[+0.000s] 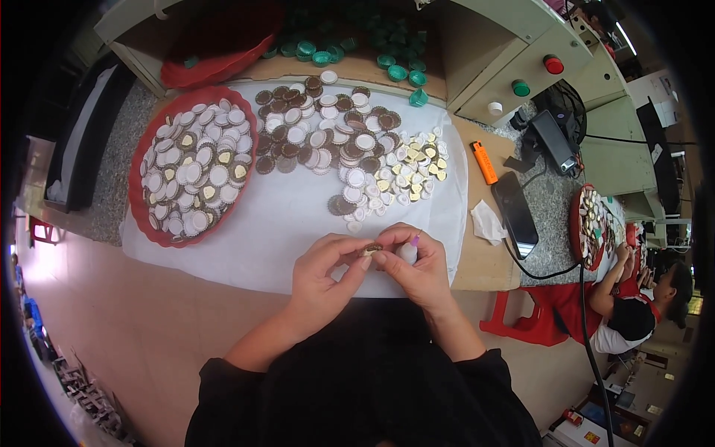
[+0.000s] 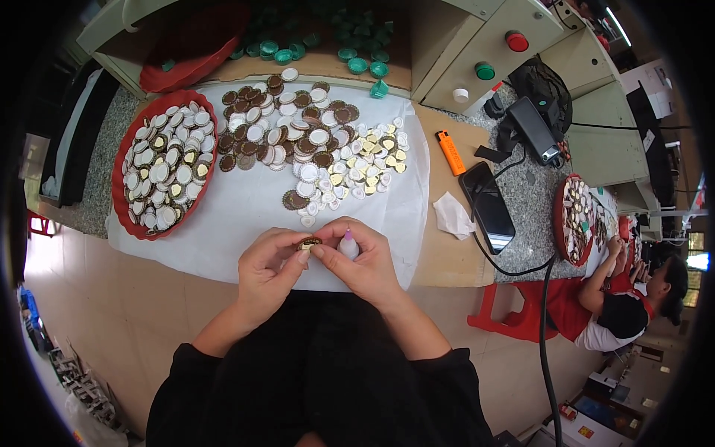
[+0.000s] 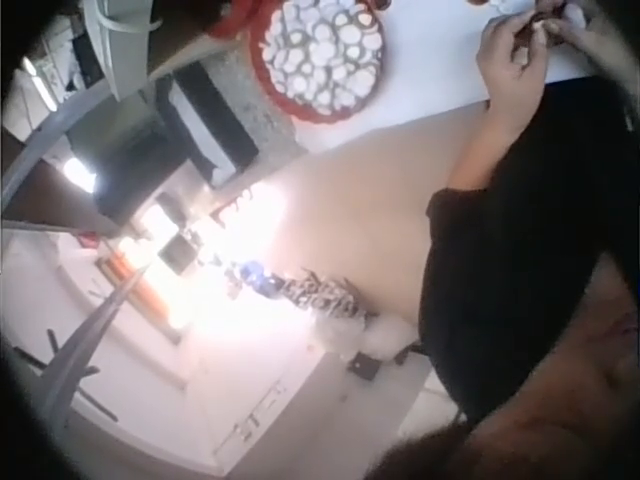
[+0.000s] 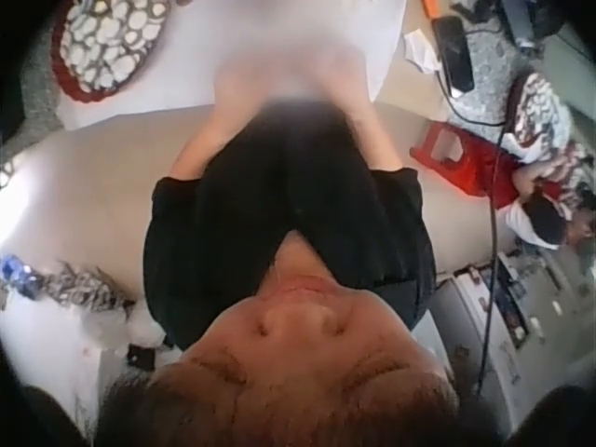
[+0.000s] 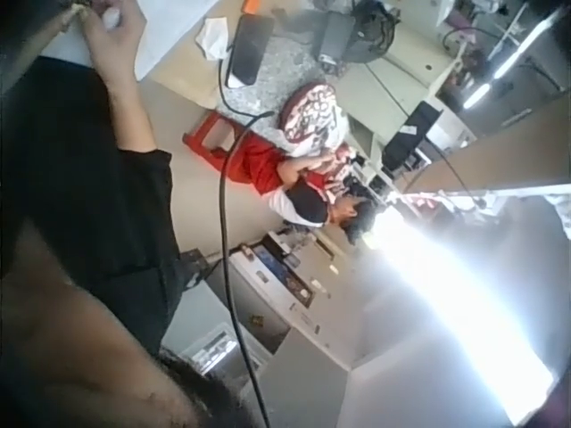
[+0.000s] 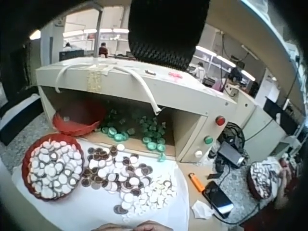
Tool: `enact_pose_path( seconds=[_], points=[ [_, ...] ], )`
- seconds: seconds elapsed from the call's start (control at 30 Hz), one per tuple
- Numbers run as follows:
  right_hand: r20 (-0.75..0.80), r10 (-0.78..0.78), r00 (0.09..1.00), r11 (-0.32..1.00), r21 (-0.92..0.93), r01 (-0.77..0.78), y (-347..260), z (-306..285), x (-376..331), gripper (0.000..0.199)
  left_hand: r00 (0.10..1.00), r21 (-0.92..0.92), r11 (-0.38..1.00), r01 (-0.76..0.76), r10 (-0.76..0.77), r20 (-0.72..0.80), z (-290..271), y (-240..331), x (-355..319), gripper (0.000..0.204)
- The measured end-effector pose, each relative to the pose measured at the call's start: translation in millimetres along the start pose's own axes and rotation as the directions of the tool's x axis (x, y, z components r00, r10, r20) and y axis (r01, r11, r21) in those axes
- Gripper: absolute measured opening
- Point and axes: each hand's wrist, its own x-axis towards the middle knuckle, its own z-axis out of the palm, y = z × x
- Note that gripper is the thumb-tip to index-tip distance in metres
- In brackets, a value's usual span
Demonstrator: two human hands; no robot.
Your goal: Apply adhesive to small toy parts and assemble them at a factory workbench.
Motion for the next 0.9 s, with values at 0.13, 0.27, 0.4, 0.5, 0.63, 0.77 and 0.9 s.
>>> enact_pose_path(
  seconds=[0.13, 0.27, 0.4, 0.5, 0.63, 0.77, 0.9],
  points=[
    [0.067, -0.084, 0.994, 0.991, -0.098, 0.09, 1, -2, 2, 0.011, 0.988, -0.184, 0.971, 0.15, -0.139, 0.068, -2, 2, 1, 0.015],
    [0.014, 0.08, 0.997, 0.995, -0.055, -0.079, -1, 3, -1, 0.011, 0.984, -0.378, 0.908, 0.179, -0.166, 0.067, -3, -3, 2, 0.013],
    [-0.021, 0.065, 0.998, 0.998, -0.013, -0.065, -1, 1, -2, 0.01, 0.982, -0.341, 0.921, 0.19, -0.182, 0.055, -4, -1, 2, 0.012],
    [0.016, 0.03, 0.999, 0.996, -0.08, -0.029, 0, -1, 0, 0.01, 0.981, -0.208, 0.959, 0.192, -0.184, 0.056, -9, 2, 3, 0.01],
    [0.066, 0.04, 0.997, 0.991, -0.132, -0.031, -2, 1, 1, 0.01, 0.982, -0.261, 0.947, 0.188, -0.174, 0.077, -10, 1, 1, 0.012],
    [0.085, 0.017, 0.996, 0.993, -0.118, -0.007, -2, 3, 1, 0.009, 0.988, -0.252, 0.956, 0.152, -0.143, 0.055, -10, 0, 0, 0.012],
    [0.056, 0.022, 0.998, 0.999, -0.044, -0.02, 3, 6, -1, 0.007, 0.986, -0.306, 0.937, 0.166, -0.153, 0.065, -8, -4, 0, 0.01]
  ],
)
